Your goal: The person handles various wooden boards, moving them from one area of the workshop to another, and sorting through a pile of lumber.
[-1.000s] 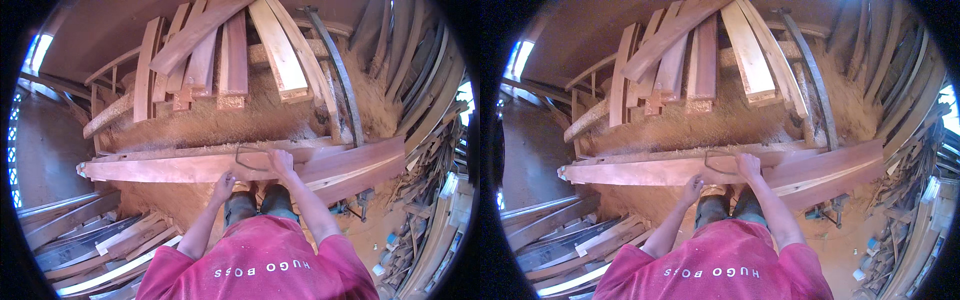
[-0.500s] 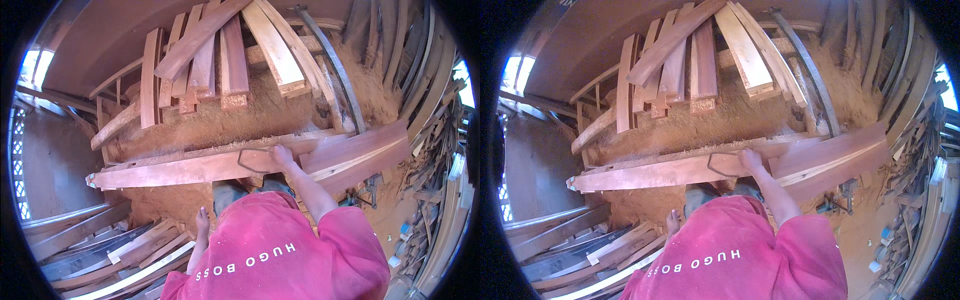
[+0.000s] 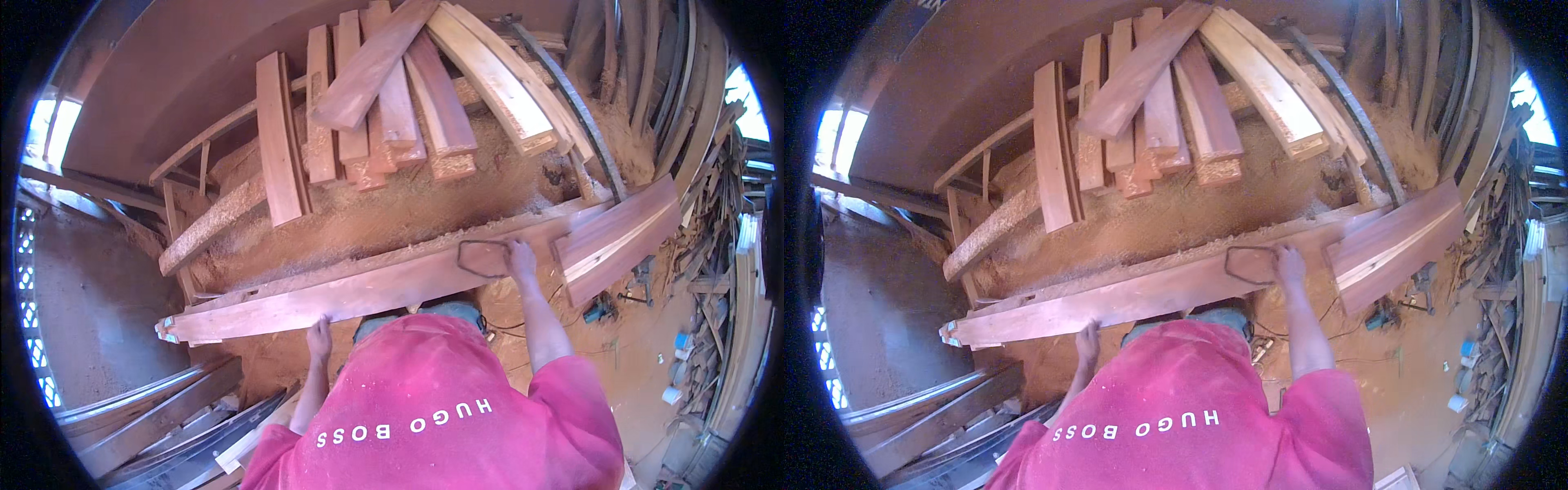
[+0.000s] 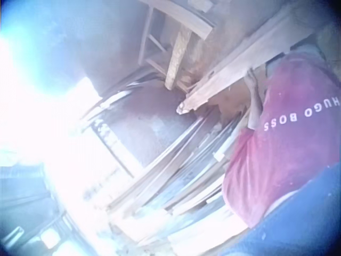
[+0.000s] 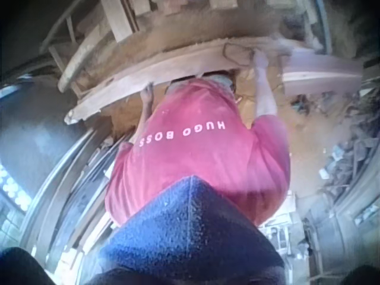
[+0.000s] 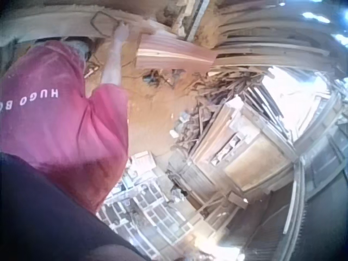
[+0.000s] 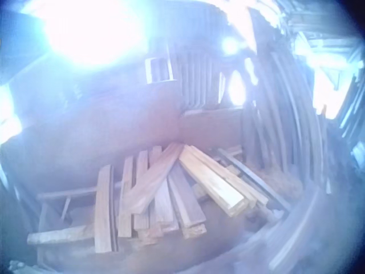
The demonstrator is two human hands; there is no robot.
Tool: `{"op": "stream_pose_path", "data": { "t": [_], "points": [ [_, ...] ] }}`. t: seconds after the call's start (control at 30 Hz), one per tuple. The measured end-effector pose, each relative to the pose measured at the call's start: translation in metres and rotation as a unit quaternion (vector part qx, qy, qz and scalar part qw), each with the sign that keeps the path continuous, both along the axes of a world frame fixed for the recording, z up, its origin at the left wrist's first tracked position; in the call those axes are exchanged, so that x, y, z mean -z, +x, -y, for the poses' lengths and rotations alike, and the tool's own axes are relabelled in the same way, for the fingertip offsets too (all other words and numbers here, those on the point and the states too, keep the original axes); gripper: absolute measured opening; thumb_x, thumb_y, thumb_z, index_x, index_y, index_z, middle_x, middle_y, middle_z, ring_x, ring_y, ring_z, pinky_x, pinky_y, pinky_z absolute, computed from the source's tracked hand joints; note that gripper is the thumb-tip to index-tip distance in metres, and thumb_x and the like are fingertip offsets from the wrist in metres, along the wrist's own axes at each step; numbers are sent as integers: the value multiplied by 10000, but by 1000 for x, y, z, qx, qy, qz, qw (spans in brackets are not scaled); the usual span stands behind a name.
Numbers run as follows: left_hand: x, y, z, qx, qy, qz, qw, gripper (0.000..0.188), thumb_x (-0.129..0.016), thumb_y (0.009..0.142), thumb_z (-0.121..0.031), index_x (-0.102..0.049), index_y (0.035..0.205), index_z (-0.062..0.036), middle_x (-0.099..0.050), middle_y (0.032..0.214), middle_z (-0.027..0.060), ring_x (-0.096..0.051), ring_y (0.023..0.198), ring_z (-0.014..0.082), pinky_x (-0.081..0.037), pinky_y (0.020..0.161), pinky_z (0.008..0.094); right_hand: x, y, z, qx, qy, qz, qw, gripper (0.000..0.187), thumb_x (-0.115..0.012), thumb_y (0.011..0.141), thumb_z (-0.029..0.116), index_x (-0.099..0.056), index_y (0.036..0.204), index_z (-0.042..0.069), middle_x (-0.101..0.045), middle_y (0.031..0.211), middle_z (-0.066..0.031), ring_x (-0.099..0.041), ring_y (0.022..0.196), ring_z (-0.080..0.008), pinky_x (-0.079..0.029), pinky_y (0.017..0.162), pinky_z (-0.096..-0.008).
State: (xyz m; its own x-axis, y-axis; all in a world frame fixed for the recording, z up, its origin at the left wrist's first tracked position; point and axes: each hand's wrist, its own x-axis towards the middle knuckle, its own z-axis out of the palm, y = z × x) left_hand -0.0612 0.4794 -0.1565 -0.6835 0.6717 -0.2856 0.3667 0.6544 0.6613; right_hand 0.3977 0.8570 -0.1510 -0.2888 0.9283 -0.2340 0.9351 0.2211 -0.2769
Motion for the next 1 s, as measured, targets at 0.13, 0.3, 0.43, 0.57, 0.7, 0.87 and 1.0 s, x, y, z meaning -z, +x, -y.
{"op": "stream_pose_path", "data": {
  "t": [0.13, 0.3, 0.43, 0.57, 0.7, 0.87, 1.0],
  "points": [
    [-15, -77, -48, -53, 59, 130, 988, 508, -474, 1038, -407, -670, 1123, 55, -703, 964, 190, -680, 905, 229, -549, 790, 344, -13, -32, 47, 93, 175, -44, 979, 368, -667, 892, 180, -626, 1227, 35, -606, 1147, -208, -578, 1075, -386, -482, 919, -467],
    [-21, -127, -138, 65, 98, 112, 987, 445, -507, 1040, -359, -621, 1225, 29, -675, 1040, 128, -651, 944, 184, -534, 823, 317, -36, -81, 114, 160, 178, -175, 955, 342, -641, 912, 136, -616, 1229, 11, -582, 1129, -202, -554, 1074, -362, -441, 937, -450],
    [-43, -108, -232, 91, 167, 129, 973, 476, -615, 982, -374, -605, 1244, 24, -691, 1039, 167, -652, 951, 232, -504, 884, 344, -38, -118, 158, 173, 162, -210, 948, 298, -624, 922, 124, -623, 1194, 2, -577, 1104, -202, -547, 1079, -365, -439, 942, -445],
    [-62, -90, -305, 18, 187, 211, 959, 553, -689, 928, -407, -578, 1246, 31, -671, 1024, 147, -635, 929, 236, -501, 884, 326, -38, -146, 165, 149, 109, -193, 964, 274, -603, 930, 121, -635, 1166, -13, -597, 1131, -216, -554, 1087, -382, -443, 958, -467],
    [-19, -114, -351, -121, 189, 115, 968, 653, -740, 869, -461, -545, 1256, 27, -643, 951, 109, -615, 868, 230, -500, 863, 333, -57, -162, 147, 134, 53, -229, 963, 270, -603, 933, 128, -631, 1164, -9, -591, 1140, -210, -550, 1094, -375, -439, 966, -463],
    [-20, -118, -389, -410, 112, 556, 714, 583, -780, 807, -506, -559, 1128, -73, -534, 942, 68, -517, 797, 189, -516, 799, 370, -77, -145, 121, 158, 69, -197, 965, 245, -601, 933, 114, -639, 1149, 4, -574, 1130, -200, -542, 1093, -368, -440, 956, -454],
    [40, -130, -387, -369, 219, 605, 670, 752, -740, 789, -591, -485, 1376, -196, -511, 1288, 69, -488, 1150, 218, -424, 934, 508, -72, -133, 96, 148, 58, -180, 971, 241, -610, 926, 91, -635, 1151, 8, -568, 1113, -198, -544, 1078, -369, -444, 941, -450]
  ]
}}
